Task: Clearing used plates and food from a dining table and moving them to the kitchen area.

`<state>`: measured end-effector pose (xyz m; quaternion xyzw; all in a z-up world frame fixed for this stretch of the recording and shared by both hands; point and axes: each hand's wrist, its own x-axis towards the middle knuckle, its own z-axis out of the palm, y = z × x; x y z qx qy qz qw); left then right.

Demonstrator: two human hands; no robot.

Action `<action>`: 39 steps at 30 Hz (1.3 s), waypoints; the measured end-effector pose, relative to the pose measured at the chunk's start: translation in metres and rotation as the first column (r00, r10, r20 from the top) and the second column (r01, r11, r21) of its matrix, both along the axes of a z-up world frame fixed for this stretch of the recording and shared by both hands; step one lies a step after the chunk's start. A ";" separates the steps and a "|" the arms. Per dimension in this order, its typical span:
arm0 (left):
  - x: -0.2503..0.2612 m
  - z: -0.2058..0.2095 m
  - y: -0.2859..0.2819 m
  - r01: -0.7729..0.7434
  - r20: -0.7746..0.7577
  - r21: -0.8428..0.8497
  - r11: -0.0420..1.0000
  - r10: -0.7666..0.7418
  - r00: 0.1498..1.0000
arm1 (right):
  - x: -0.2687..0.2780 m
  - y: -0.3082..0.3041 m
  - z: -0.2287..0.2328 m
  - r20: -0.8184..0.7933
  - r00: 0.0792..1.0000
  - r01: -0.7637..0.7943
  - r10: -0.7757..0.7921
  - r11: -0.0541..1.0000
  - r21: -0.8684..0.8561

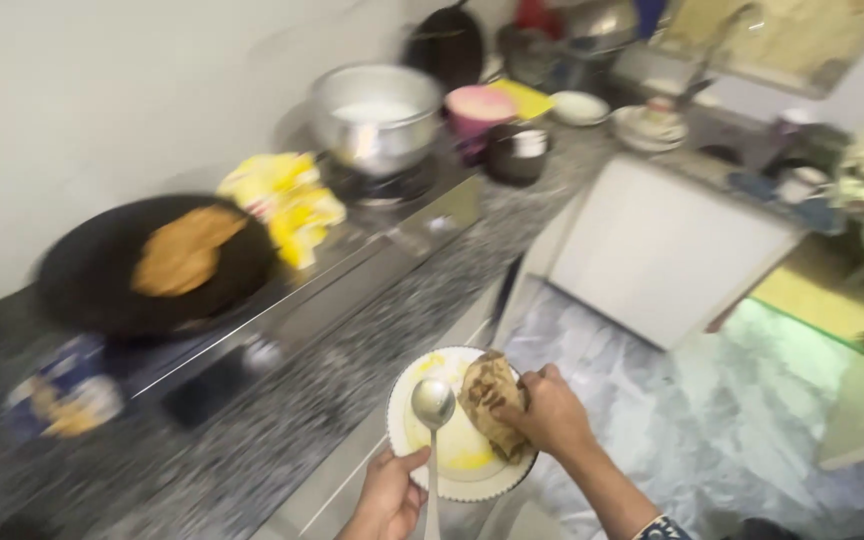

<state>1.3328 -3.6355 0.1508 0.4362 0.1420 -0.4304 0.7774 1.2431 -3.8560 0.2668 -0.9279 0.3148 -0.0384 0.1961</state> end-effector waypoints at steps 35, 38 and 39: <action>0.270 -0.045 -0.722 0.095 -0.016 -0.013 0.995 -0.095 0.995 | 0.204 -0.734 -0.005 0.349 0.751 0.158 -0.560 0.665 0.730; 0.309 -0.065 -0.756 0.038 0.018 0.033 0.999 -0.039 0.999 | 0.261 -0.782 -0.023 0.383 0.789 0.092 -0.480 0.708 0.700; 0.319 -0.065 -0.764 0.010 0.023 0.044 0.999 -0.011 1.000 | 0.280 -0.795 -0.029 0.384 0.808 0.081 -0.446 0.730 0.678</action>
